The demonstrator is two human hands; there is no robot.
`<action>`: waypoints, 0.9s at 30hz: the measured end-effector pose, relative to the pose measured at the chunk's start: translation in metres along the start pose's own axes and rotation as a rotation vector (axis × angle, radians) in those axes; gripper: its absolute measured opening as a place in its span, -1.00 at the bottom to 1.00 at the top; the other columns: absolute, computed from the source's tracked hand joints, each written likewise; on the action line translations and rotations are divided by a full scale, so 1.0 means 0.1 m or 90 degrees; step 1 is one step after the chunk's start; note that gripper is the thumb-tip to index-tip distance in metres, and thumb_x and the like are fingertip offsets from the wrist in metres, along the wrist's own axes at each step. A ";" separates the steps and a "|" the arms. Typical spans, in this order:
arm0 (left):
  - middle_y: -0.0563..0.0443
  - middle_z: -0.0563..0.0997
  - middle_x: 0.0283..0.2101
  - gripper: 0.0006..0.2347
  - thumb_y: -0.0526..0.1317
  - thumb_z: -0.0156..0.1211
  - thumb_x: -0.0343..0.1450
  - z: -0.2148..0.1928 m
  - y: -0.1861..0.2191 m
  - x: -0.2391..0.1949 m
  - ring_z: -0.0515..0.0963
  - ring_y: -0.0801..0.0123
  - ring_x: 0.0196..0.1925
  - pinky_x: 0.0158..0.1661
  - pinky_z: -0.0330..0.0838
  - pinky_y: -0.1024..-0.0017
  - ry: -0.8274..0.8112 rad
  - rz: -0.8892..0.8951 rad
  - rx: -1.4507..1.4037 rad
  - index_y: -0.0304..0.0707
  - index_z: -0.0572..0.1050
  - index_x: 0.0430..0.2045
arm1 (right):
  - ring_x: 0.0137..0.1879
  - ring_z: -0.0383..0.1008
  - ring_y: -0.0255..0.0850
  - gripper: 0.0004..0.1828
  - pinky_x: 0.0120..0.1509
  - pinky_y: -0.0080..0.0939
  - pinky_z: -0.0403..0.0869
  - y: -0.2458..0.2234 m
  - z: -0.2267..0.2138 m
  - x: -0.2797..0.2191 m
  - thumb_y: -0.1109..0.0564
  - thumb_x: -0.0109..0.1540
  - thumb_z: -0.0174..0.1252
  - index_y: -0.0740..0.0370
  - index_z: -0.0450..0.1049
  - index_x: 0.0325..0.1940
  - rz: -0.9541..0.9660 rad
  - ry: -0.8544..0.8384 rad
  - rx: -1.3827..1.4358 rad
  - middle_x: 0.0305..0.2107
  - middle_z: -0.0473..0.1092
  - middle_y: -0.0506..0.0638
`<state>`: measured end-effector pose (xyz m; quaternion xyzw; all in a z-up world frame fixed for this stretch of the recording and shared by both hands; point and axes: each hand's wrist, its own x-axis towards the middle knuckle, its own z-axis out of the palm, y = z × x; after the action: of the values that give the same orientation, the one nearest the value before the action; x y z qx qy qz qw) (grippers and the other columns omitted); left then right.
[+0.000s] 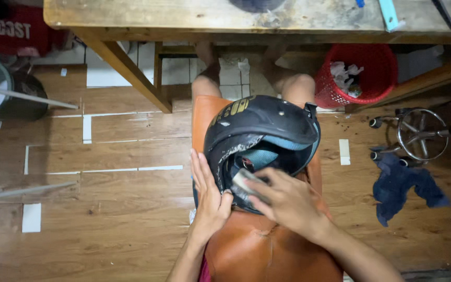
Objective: The person cleans the interior of a black motorcycle helmet using a toothbrush and a white tissue. They scrub the inner lining with the toothbrush, wipe the surface with the tissue, and dip the tissue into a blue bowl of water to continue cleaning.
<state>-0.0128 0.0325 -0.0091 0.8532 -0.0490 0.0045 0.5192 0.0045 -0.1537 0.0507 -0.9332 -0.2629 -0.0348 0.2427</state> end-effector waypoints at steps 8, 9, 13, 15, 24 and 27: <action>-0.37 -0.57 0.36 -0.14 -0.28 -0.09 0.10 -0.01 0.02 -0.12 -0.62 -0.26 0.40 0.16 -0.43 -0.38 -0.052 -0.071 0.080 -0.33 -0.48 0.26 | -0.31 0.52 -0.15 -0.60 -0.49 -0.04 0.43 0.23 0.01 -0.21 -0.14 0.01 0.26 -0.37 0.51 -0.06 0.029 -0.252 0.027 -0.22 0.39 -0.22; -0.35 -0.56 0.37 -0.15 -0.28 -0.10 0.11 -0.01 0.02 -0.11 -0.60 -0.22 0.41 0.18 -0.44 -0.34 -0.050 -0.063 0.083 -0.34 -0.47 0.27 | -0.32 0.50 -0.22 -0.63 -0.54 -0.13 0.40 0.17 0.14 -0.14 -0.12 0.02 0.26 -0.32 0.50 -0.08 -0.012 -0.155 -0.019 -0.21 0.40 -0.23; -0.42 -0.49 0.36 -0.14 -0.22 -0.09 0.11 -0.06 -0.05 -0.09 -0.54 -0.27 0.41 0.26 -0.50 -0.18 -0.022 -0.014 0.179 -0.41 -0.44 0.26 | -0.18 0.51 -0.27 -0.60 -0.19 -0.32 0.44 0.19 0.00 -0.03 -0.02 0.16 0.17 -0.23 0.39 0.10 -0.122 -0.090 0.103 -0.12 0.40 -0.17; -0.41 -0.47 0.37 -0.12 -0.21 -0.07 0.09 -0.07 -0.06 -0.04 -0.52 -0.27 0.42 0.27 -0.49 -0.17 -0.019 -0.014 0.188 -0.42 -0.43 0.27 | -0.15 0.53 -0.21 -0.63 -0.11 -0.25 0.46 0.51 -0.03 -0.25 0.01 0.14 0.22 -0.10 0.42 0.03 -0.150 -0.075 0.172 -0.09 0.43 -0.08; -0.32 -0.41 0.40 -0.12 -0.25 -0.09 0.07 -0.06 -0.01 -0.07 -0.48 -0.23 0.42 0.22 -0.44 -0.25 -0.064 -0.078 0.200 -0.45 -0.45 0.25 | 0.02 0.51 -0.02 -0.72 0.15 -0.12 0.46 0.57 0.10 -0.63 0.26 0.18 0.08 0.05 0.46 -0.04 -0.144 -0.005 0.275 -0.02 0.40 0.11; -0.40 -0.41 0.38 -0.17 -0.34 -0.13 0.12 -0.04 -0.04 -0.04 -0.42 -0.21 0.43 0.28 -0.42 -0.06 -0.041 -0.035 0.100 -0.44 -0.51 0.22 | 0.02 0.52 -0.11 -0.72 0.14 -0.23 0.45 0.66 0.15 -0.77 0.23 0.13 0.18 0.07 0.46 -0.08 -0.034 0.012 0.236 -0.03 0.42 0.11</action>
<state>-0.0163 0.0379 -0.0109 0.8918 -0.0419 -0.0335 0.4491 -0.0287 -0.2326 -0.0058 -0.8648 -0.2873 -0.0009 0.4119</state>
